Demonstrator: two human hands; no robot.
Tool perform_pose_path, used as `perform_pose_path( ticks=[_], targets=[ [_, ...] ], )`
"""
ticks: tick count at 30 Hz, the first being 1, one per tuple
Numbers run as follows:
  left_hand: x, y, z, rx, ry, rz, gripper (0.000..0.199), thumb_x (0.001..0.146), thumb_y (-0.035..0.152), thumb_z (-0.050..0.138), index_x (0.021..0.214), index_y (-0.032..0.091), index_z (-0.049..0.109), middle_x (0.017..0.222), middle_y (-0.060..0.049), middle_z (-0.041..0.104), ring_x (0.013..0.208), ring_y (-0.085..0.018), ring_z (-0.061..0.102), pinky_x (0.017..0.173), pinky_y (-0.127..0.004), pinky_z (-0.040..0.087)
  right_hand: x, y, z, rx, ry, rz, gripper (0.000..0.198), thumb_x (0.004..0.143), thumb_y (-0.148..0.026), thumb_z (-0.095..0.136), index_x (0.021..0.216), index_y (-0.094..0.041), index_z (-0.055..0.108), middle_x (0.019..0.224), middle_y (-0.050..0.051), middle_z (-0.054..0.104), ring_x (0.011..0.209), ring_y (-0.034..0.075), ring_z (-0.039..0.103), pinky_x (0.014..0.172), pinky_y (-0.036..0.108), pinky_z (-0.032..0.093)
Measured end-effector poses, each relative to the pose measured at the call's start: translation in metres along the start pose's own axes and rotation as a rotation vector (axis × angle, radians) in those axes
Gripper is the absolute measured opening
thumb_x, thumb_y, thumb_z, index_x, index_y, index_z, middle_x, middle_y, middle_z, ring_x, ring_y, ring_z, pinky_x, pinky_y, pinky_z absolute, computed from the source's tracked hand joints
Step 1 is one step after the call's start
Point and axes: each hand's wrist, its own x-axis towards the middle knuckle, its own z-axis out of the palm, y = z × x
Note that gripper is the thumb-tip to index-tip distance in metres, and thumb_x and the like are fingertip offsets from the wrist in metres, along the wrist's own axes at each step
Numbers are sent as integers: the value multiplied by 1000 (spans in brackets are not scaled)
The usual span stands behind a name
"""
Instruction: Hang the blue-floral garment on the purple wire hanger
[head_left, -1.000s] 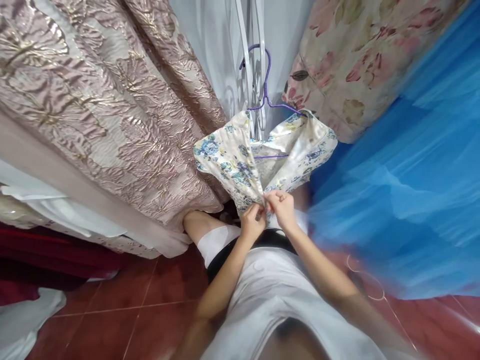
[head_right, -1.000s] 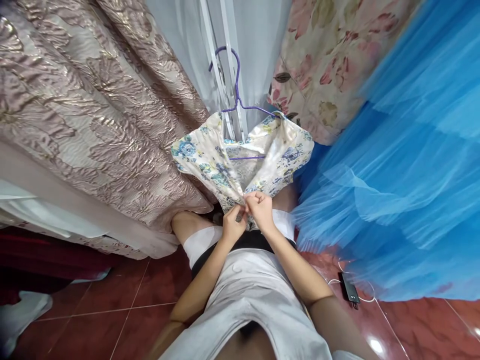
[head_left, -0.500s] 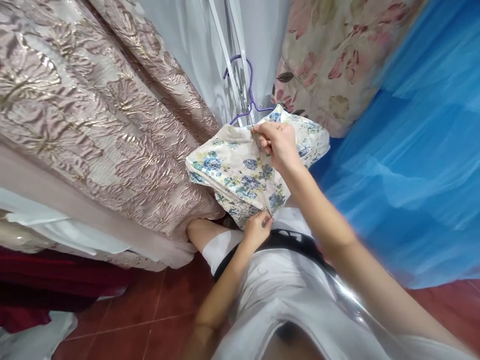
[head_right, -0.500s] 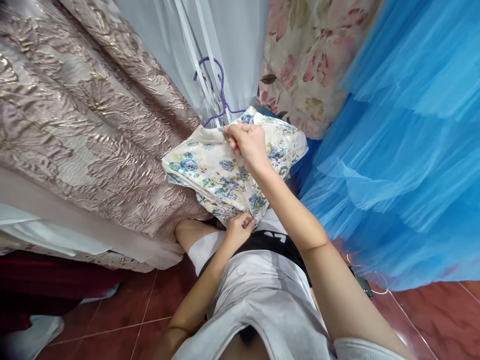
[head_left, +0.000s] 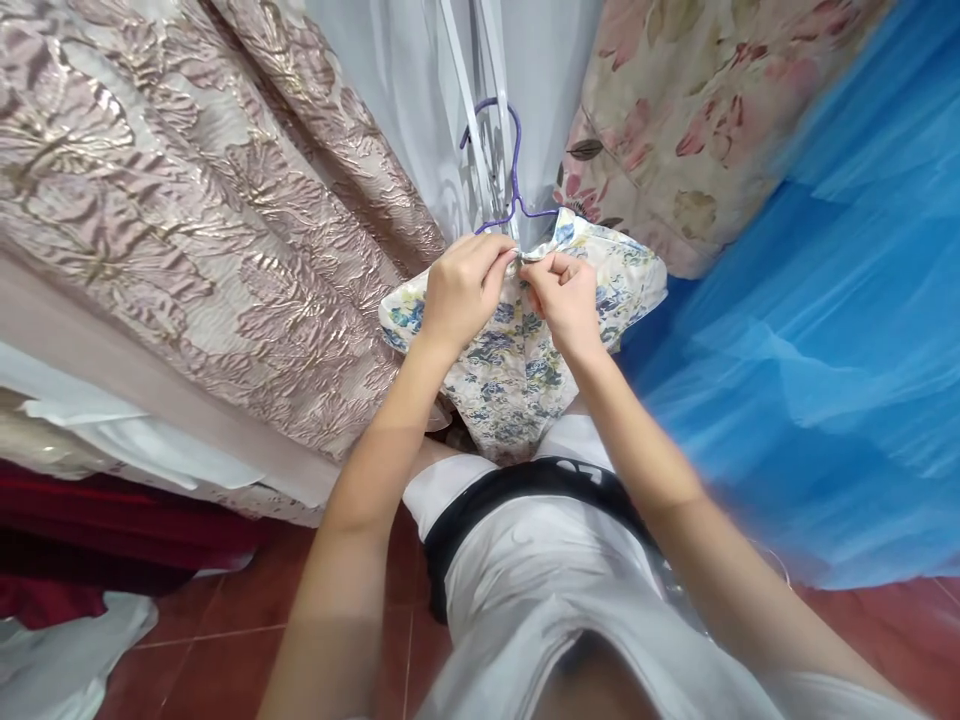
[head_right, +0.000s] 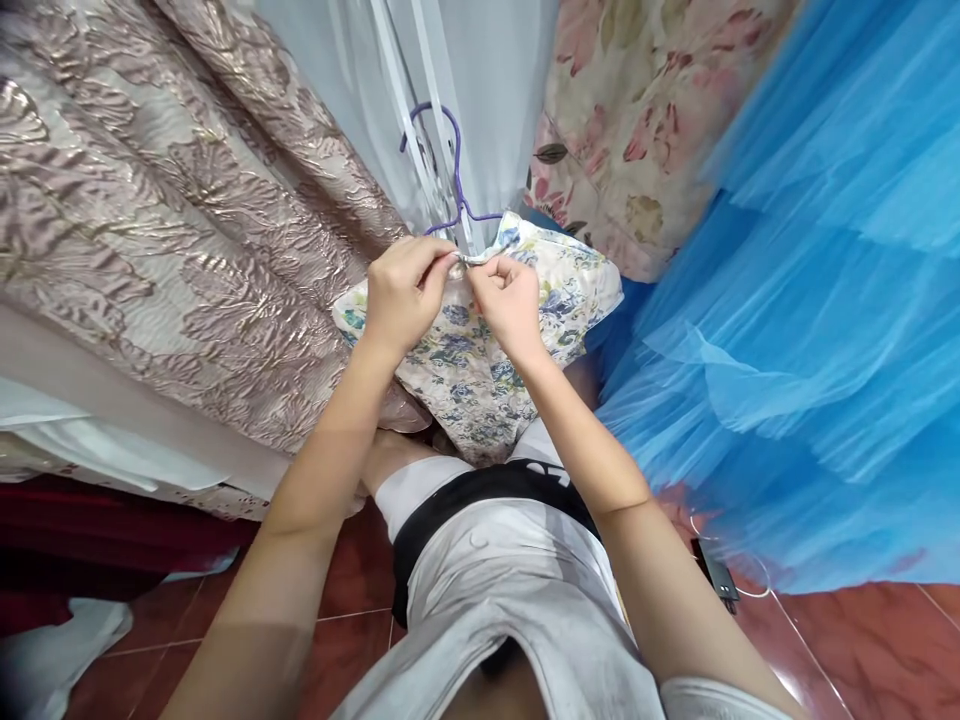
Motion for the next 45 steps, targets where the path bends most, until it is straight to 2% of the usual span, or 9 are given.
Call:
perform_pose_path(
  ticks=[6,11,15,19,23,27,33,40,45],
  targets=[
    [6,-12,-36,28,257,-92,28,101,44,57,100,17,64,98,-5,65,107,-23,66,100,-40,52,-32,24,-12,-63,-22,90,25,79,-24,62,58,-21,49,47,-6,42,45,8,35,46,22,25],
    [-31,-68,-80,148,413,-187,20,100,34,57,94,19,68,88,-4,68,86,-17,65,84,-29,53,-79,46,-32,-90,-80,242,21,73,-28,62,56,-20,51,44,-7,41,42,7,31,45,23,20],
    [-87,-111,-66,99,511,-393,14,95,25,56,89,16,65,83,-4,67,79,-16,64,77,-28,52,-107,60,-34,-79,-154,319,19,70,-27,62,56,-20,51,44,-7,41,42,7,31,45,22,21],
    [-138,-111,-23,19,539,-504,15,94,24,51,88,15,62,81,-4,64,77,-16,62,75,-28,52,-117,75,-28,-35,-175,340,17,71,-27,59,58,-20,50,44,-8,41,42,7,31,45,22,21],
    [-168,-79,19,-39,389,-469,18,92,31,53,85,17,61,82,-4,66,80,-18,63,76,-30,53,-118,87,-30,-124,-122,294,16,75,-31,62,65,-20,55,47,-7,45,44,10,39,49,23,31],
    [-164,-32,47,-127,241,-410,28,100,38,47,91,18,64,94,-8,71,92,-20,67,88,-33,53,-118,85,-34,-232,14,116,26,83,-37,69,101,-19,64,74,-1,66,63,15,56,66,28,47],
    [-112,32,68,-240,-20,-88,25,103,36,48,97,21,67,98,-7,72,95,-20,68,90,-34,54,-107,62,-35,-62,-249,20,42,96,-58,54,107,-20,67,106,7,70,106,24,64,101,36,49],
    [-88,20,61,-455,-158,-133,34,108,37,36,124,20,60,124,-11,70,120,-22,65,107,-38,50,-91,29,-77,-95,-350,253,36,82,-51,75,86,-16,72,81,4,71,77,21,64,74,33,55],
    [-86,10,74,-461,-179,-177,41,101,33,54,140,22,49,139,-13,62,129,-22,60,113,-39,45,-65,13,-103,-276,-313,70,26,87,-41,69,98,-19,78,97,6,77,94,25,71,90,37,56]
  ],
)
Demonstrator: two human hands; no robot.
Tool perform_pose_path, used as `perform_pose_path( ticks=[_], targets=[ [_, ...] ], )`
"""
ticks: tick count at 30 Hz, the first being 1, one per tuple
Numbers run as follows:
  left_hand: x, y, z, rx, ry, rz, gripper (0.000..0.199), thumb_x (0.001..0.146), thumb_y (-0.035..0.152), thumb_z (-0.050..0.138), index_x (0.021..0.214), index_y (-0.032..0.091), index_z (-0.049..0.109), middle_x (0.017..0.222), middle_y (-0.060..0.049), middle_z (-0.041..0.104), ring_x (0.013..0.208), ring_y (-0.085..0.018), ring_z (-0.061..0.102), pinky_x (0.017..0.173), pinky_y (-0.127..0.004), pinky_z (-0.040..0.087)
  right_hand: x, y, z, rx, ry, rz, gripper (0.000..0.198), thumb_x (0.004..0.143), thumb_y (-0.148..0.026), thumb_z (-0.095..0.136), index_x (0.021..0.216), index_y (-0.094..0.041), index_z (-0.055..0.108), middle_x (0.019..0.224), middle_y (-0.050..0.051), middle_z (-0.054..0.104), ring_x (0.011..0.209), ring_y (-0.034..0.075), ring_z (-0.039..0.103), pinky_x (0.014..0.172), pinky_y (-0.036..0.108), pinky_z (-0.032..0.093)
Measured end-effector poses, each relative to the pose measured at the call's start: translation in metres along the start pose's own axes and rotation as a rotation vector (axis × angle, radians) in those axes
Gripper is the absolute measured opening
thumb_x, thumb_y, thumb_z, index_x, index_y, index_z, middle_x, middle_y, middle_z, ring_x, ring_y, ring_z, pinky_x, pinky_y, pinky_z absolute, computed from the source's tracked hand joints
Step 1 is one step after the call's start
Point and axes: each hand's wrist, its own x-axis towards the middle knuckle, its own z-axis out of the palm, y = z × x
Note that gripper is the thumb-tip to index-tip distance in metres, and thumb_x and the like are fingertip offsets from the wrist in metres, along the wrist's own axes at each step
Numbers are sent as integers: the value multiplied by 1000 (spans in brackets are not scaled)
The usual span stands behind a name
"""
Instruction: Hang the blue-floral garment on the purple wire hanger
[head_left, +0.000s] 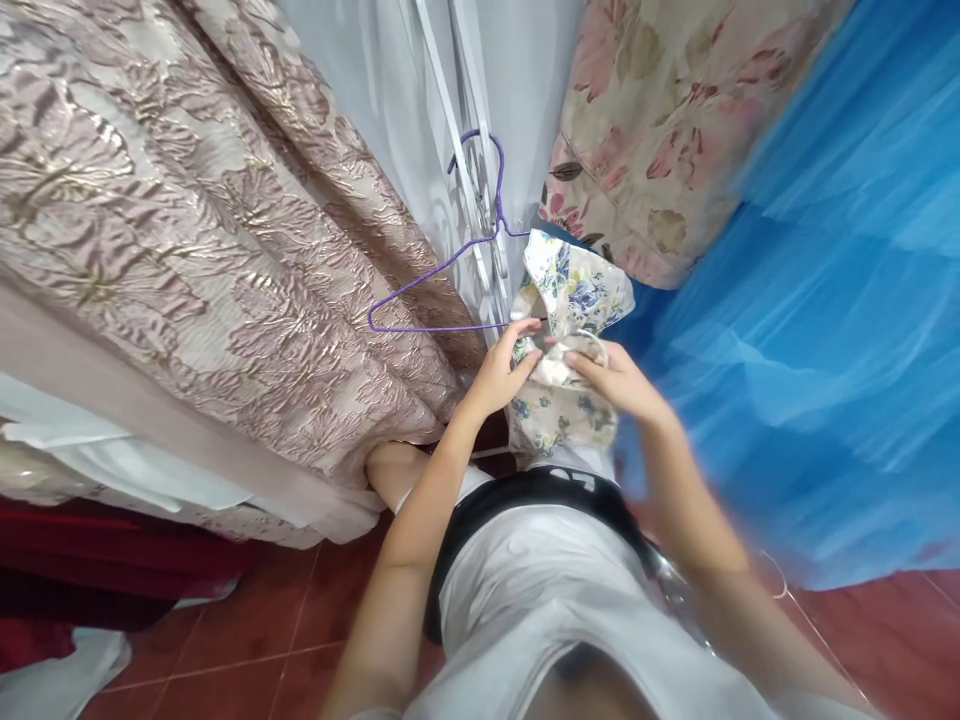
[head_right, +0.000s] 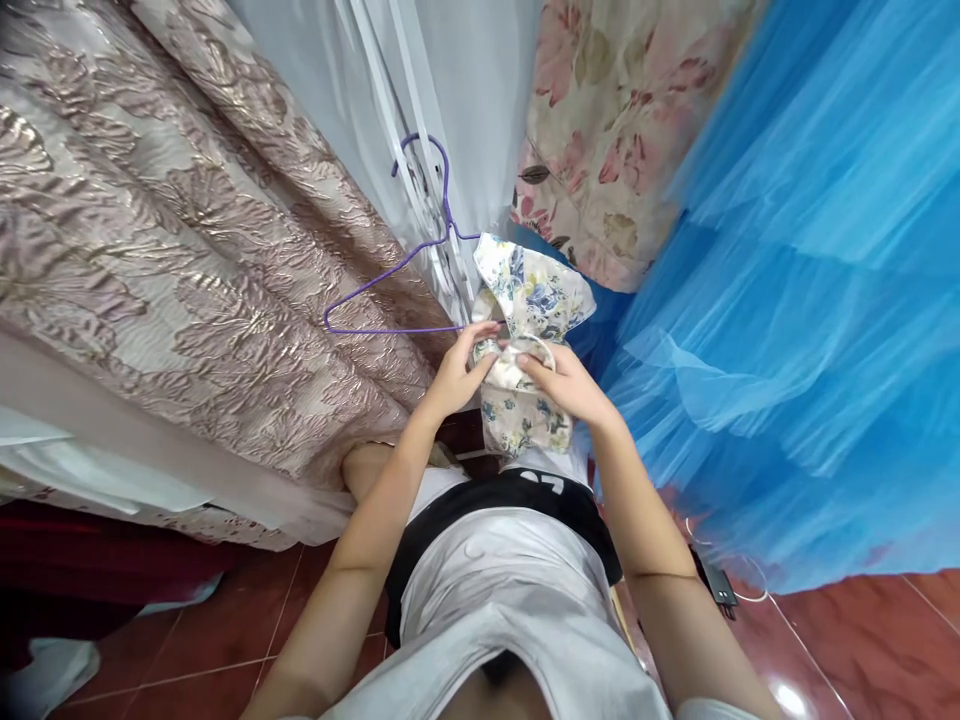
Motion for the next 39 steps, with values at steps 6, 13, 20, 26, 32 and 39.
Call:
perform_pose_path(
  ticks=[6,13,20,26,32,39],
  targets=[
    [9,-12,0,162,152,-174,32,98,25,57,130,21,59,91,-4,73,85,-18,70,87,-33,55,34,22,-18,-348,243,-127,65,87,-28,57,151,-20,51,154,10,53,148,29,42,123,45,32],
    [-12,-12,-14,95,292,-74,34,99,26,53,133,22,55,106,-7,74,97,-17,72,91,-32,57,14,44,-45,-360,401,86,20,86,-30,59,76,-16,68,75,7,70,77,23,63,77,35,54],
    [-58,-5,21,-42,-183,-31,25,87,17,63,111,18,69,113,-11,74,112,-25,69,103,-38,53,-6,-23,-8,-74,-459,53,36,91,-46,63,74,-15,68,64,1,60,57,13,48,53,24,40],
    [-67,1,10,-144,-231,-118,21,96,32,62,110,19,71,100,-7,75,97,-22,70,106,-42,49,-1,-62,-26,-3,-330,-14,34,91,-49,69,85,-15,75,74,5,69,62,15,57,55,24,44],
    [-55,38,5,-197,-252,124,34,90,38,72,118,19,69,125,-12,68,120,-28,64,106,-43,51,-4,-75,-10,37,-590,-116,33,95,-44,66,87,-13,73,76,5,69,66,14,59,59,23,46],
    [-57,28,-15,66,-266,108,32,92,49,67,82,18,70,85,-6,71,88,-21,68,113,-48,43,-11,-87,-24,-86,-383,-130,30,95,-45,66,90,-17,78,89,8,75,79,20,67,71,29,52]
  ],
)
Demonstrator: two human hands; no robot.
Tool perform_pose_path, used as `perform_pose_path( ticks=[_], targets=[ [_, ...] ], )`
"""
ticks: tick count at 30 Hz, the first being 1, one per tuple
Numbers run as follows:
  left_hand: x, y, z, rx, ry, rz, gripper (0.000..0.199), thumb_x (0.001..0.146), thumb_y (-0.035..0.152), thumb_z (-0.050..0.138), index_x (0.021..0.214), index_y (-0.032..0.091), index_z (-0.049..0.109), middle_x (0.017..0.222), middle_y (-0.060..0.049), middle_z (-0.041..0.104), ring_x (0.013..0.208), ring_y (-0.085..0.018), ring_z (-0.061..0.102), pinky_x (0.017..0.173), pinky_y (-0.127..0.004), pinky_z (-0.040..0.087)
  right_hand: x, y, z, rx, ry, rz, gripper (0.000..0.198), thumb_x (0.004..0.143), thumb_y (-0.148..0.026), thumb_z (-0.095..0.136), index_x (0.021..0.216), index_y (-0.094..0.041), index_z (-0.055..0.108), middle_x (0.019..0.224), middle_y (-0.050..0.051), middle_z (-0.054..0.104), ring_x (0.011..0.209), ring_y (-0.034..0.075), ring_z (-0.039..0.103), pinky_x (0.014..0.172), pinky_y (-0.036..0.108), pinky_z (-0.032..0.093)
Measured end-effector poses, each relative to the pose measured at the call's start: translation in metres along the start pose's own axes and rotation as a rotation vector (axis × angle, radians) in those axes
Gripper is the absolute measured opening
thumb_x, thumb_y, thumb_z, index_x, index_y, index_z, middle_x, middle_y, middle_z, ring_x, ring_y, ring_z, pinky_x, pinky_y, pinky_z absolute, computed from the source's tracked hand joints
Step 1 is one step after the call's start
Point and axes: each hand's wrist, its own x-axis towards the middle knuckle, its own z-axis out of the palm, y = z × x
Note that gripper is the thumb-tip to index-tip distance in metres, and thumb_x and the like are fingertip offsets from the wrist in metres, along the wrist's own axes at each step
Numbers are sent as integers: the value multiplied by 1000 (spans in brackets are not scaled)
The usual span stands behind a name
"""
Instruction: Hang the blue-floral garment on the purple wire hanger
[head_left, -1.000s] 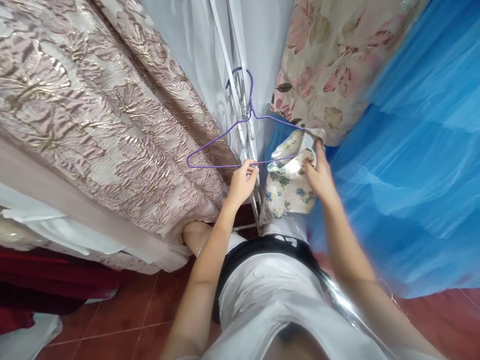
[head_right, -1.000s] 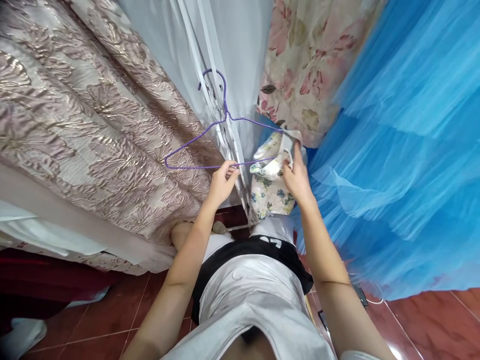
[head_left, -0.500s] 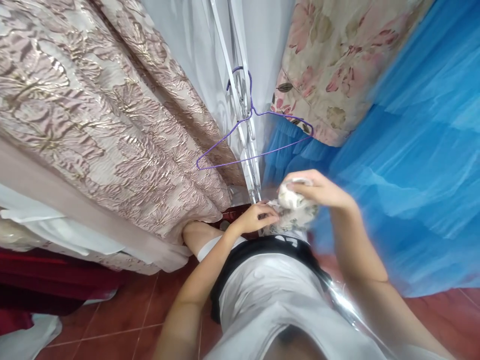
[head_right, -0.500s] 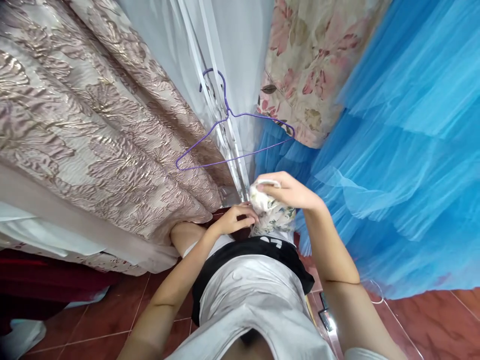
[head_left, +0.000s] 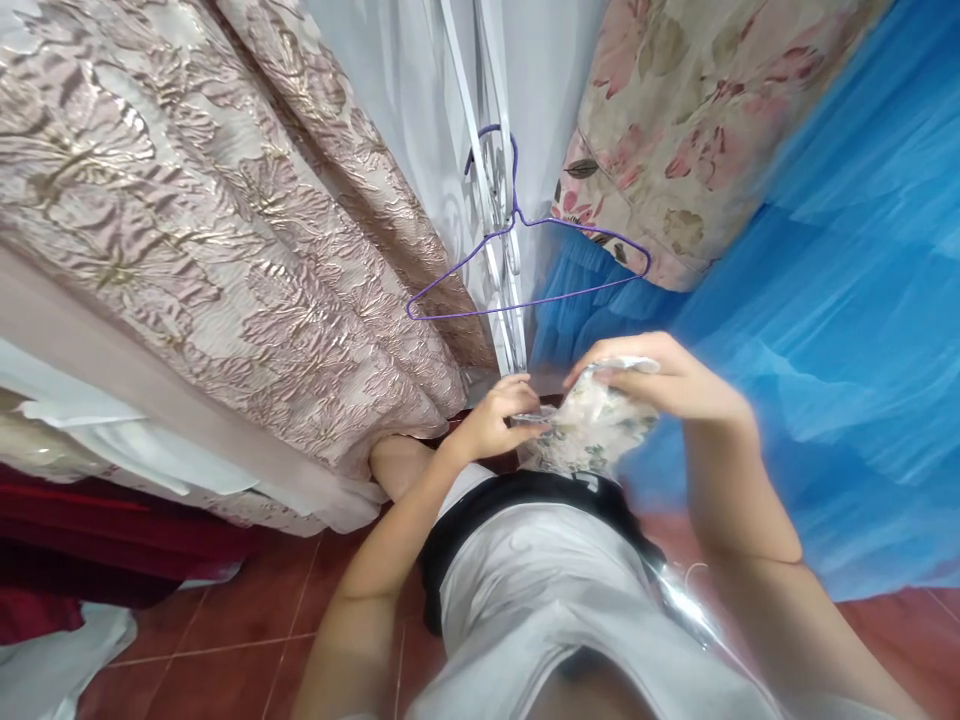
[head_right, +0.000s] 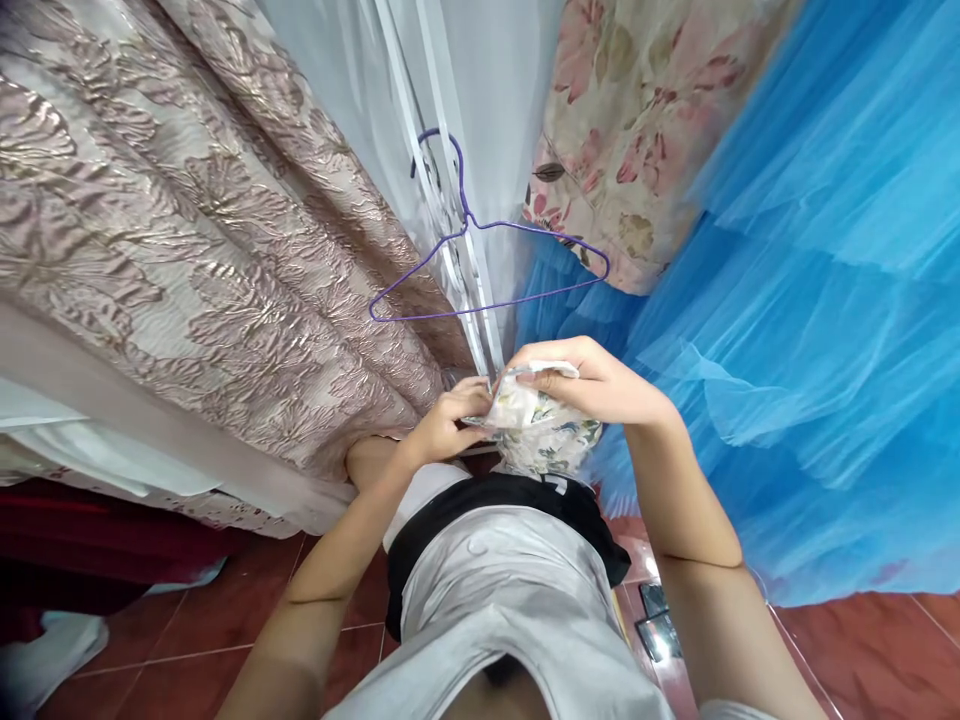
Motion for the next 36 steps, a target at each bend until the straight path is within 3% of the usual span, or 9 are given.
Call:
perform_pose_path(
  ticks=[6,9,13,19,23,26,30,33,36],
  targets=[
    [-33,-50,-71,474,31,-328,43,103,41,40,78,19,68,91,-7,69,95,-22,59,108,-48,37,24,45,-22,-69,373,44,31,95,-46,63,103,-20,79,90,6,75,80,22,67,73,33,53],
    [-58,-49,-98,541,-74,-383,40,102,45,43,79,19,64,89,-5,66,93,-23,57,102,-45,38,47,81,-27,-82,414,68,36,95,-45,59,113,-20,77,93,6,76,84,23,67,79,37,54],
    [-78,-36,-113,711,-178,-419,32,92,51,60,84,20,56,86,-4,62,89,-25,53,89,-41,41,72,119,-21,-167,454,41,39,92,-45,59,112,-17,78,101,8,77,98,29,68,91,44,52],
    [-79,-38,-122,746,-179,-464,12,93,29,49,86,21,56,93,-6,64,94,-26,53,87,-40,41,85,137,-12,-198,474,19,39,93,-48,57,96,-16,79,108,10,77,100,31,68,98,47,51],
    [-87,-46,-96,513,-273,-441,23,95,40,50,94,20,62,106,-8,67,106,-27,57,97,-41,43,80,123,-17,-181,527,-14,45,95,-54,55,105,-17,79,96,8,76,92,28,68,89,43,54],
    [-96,-51,-72,492,-306,-493,31,89,48,59,102,20,62,103,-9,68,101,-29,59,95,-43,45,78,115,-22,-190,569,-39,46,96,-56,55,110,-18,78,95,7,75,89,26,67,87,41,55],
    [-101,-57,-74,375,-45,-555,29,95,29,36,110,18,58,95,-8,67,85,-24,61,81,-37,48,79,121,-25,-196,542,-19,47,96,-56,54,113,-19,77,96,6,76,91,25,66,92,42,53],
    [-95,-57,-102,361,188,-516,34,95,26,31,109,18,61,88,-4,66,83,-21,60,78,-32,47,80,133,-21,-205,459,8,45,95,-53,54,108,-16,77,105,8,77,99,27,67,99,44,50],
    [-83,-55,-130,393,279,-517,31,95,28,34,100,19,63,84,-3,64,82,-20,59,79,-30,47,79,139,-16,-247,409,11,40,95,-47,52,106,-17,77,113,10,76,106,29,66,101,43,48]
  ],
)
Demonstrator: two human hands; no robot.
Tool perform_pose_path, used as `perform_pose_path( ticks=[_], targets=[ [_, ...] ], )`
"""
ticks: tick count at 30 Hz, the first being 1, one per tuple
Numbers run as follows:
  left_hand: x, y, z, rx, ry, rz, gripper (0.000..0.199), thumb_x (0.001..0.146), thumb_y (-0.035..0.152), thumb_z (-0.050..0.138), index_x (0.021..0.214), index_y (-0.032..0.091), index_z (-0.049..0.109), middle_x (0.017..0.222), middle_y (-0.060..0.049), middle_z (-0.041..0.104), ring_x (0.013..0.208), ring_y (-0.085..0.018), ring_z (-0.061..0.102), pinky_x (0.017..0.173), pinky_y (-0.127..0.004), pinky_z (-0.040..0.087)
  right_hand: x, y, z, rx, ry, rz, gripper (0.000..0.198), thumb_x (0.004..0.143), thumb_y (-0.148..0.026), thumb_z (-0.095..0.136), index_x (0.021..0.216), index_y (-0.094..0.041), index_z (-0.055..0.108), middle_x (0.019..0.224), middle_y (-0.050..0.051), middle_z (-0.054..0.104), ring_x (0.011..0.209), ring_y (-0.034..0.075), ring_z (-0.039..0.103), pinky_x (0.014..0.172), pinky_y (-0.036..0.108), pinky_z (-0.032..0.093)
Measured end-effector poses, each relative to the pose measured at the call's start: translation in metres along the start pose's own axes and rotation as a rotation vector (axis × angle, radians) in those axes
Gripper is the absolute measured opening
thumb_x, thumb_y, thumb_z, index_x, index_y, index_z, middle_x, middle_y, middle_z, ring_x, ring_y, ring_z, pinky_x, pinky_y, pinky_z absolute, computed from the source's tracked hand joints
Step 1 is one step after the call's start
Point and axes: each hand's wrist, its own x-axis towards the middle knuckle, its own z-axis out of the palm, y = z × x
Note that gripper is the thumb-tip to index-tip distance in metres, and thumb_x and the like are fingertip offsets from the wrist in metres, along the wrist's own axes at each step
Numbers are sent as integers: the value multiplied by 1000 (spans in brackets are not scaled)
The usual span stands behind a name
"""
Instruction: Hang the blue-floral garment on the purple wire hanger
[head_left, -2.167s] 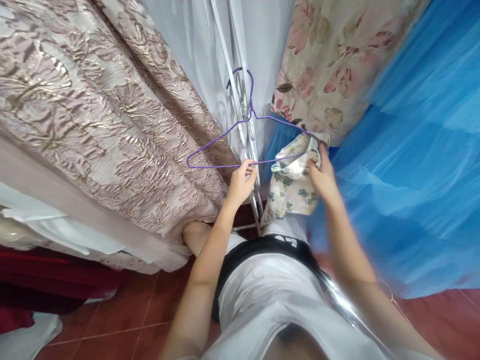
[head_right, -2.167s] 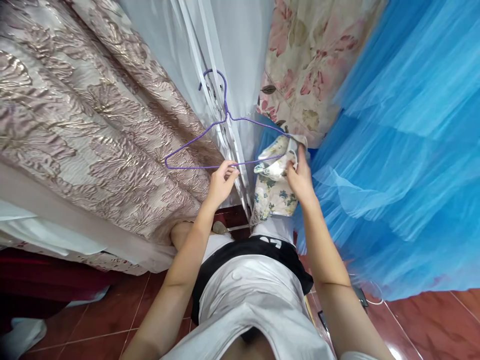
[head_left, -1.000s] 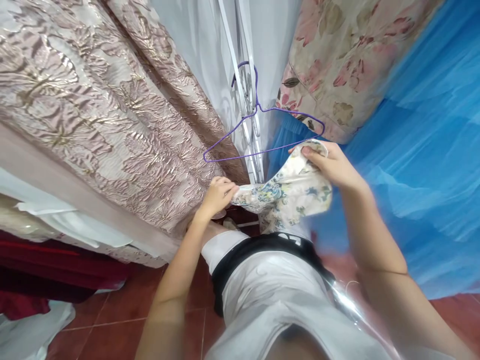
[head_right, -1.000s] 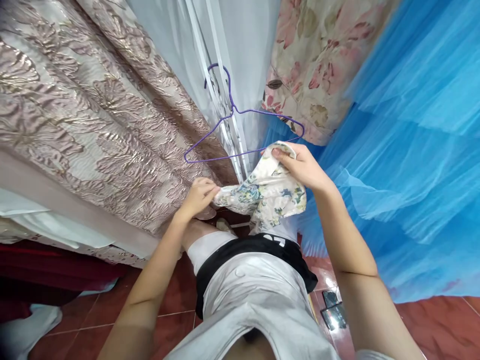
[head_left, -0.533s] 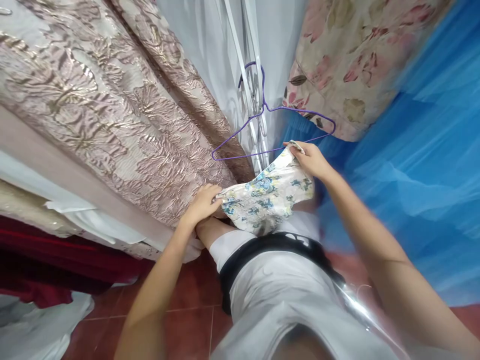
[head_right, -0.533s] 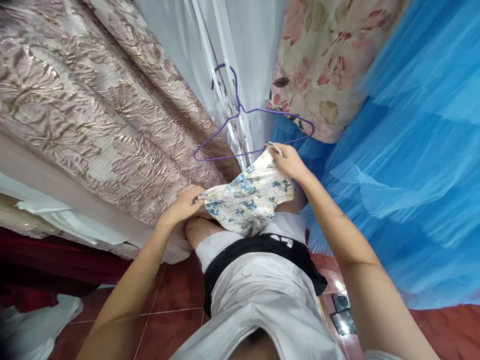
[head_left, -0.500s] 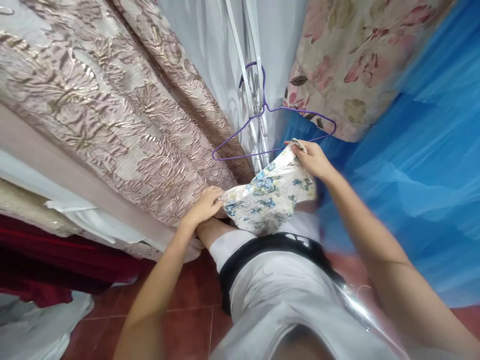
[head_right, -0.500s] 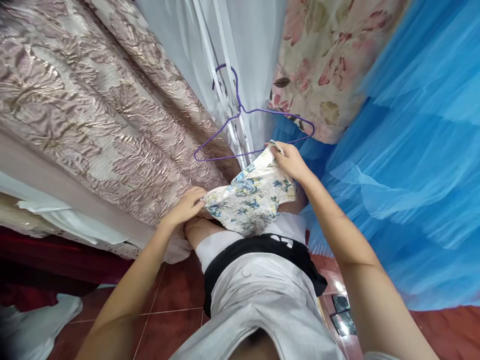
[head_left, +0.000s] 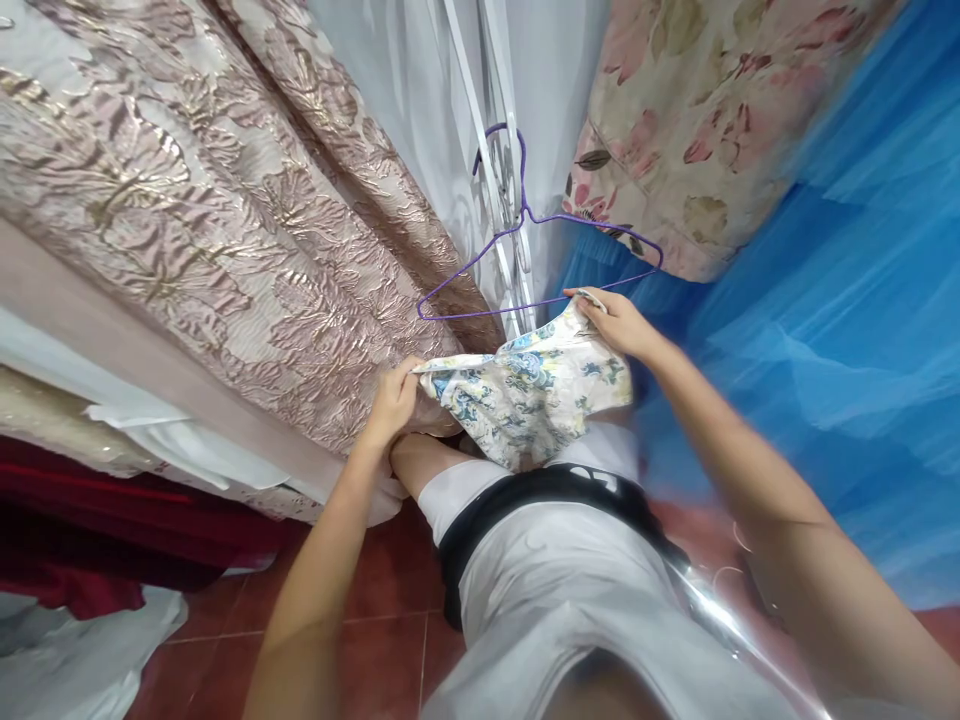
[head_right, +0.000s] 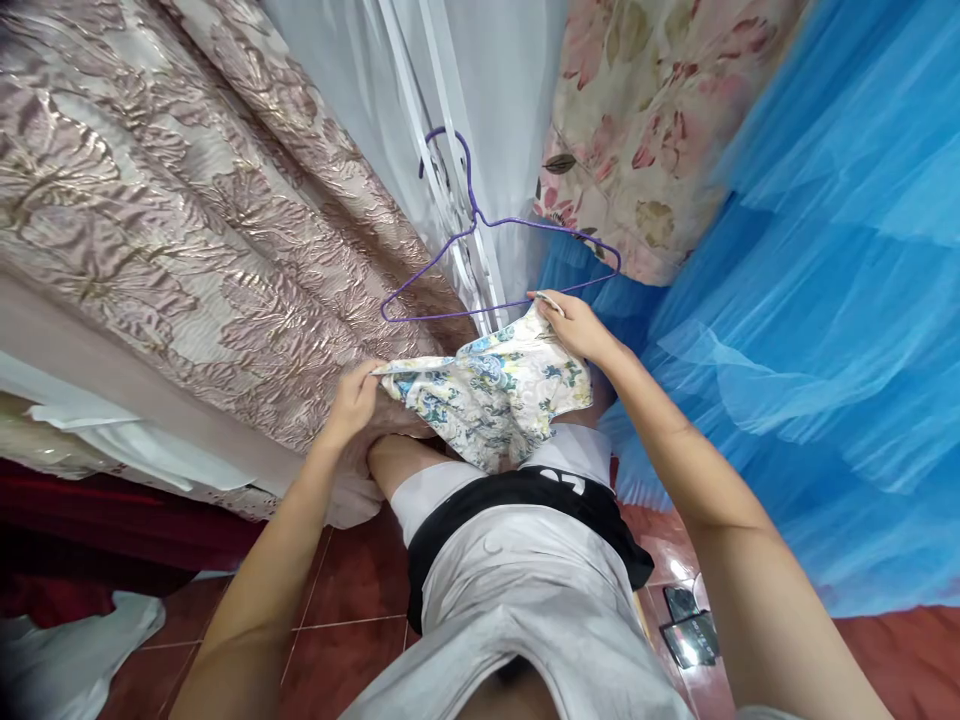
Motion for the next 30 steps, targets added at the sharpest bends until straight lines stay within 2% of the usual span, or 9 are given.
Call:
perform_pose_path(
  ticks=[5,7,9,12,14,16,19,24,30],
  targets=[
    [16,11,-5,-347,-36,-65,23,89,37,47,88,19,62,96,-8,69,90,-22,64,83,-33,52,-6,-4,0,-44,-4,5,39,97,-46,50,108,-18,76,104,8,76,98,26,66,93,37,49],
    [12,15,0,-531,42,-108,24,87,40,49,91,19,61,101,-9,69,90,-22,66,82,-34,54,-9,-5,-1,-25,-4,14,41,97,-47,50,109,-17,75,102,8,75,95,25,65,92,36,49],
    [5,15,1,-598,130,-155,26,85,43,51,91,20,60,90,-7,67,80,-21,64,75,-33,54,-12,-5,-1,-6,-3,20,42,96,-47,51,110,-16,75,100,8,75,93,25,64,91,36,48],
    [1,11,-10,-366,73,-135,30,84,49,54,80,20,60,75,-4,60,73,-21,59,72,-34,50,-14,-5,-1,6,-5,8,40,96,-44,50,108,-16,75,99,7,74,90,24,63,88,36,48],
    [5,7,-24,-65,-35,-27,35,87,51,53,75,19,63,83,-7,64,87,-24,61,89,-40,49,-15,-5,-2,28,-2,6,39,96,-44,49,104,-16,75,96,7,74,86,23,62,85,35,48],
    [13,4,-37,202,-108,62,40,92,50,47,80,19,68,99,-10,68,106,-28,59,106,-47,40,-15,-5,-1,66,-1,16,38,95,-44,50,100,-15,75,93,7,73,83,22,62,82,33,48],
    [28,7,-52,419,-111,89,42,97,46,39,96,21,73,112,-12,70,119,-31,56,111,-52,33,-17,-8,3,100,1,26,36,95,-45,51,97,-16,73,94,6,73,85,22,62,83,32,49],
    [42,25,-69,498,7,118,46,102,44,32,115,21,70,118,-12,71,114,-30,59,100,-44,45,-22,-15,10,100,-2,17,35,97,-46,50,97,-19,72,97,7,73,91,24,64,89,34,48],
    [22,34,-78,439,77,210,45,105,42,31,117,19,67,129,-11,69,118,-28,60,102,-40,46,-25,-16,19,122,32,28,37,97,-49,48,100,-18,70,95,7,70,89,23,61,86,34,47]
  ],
)
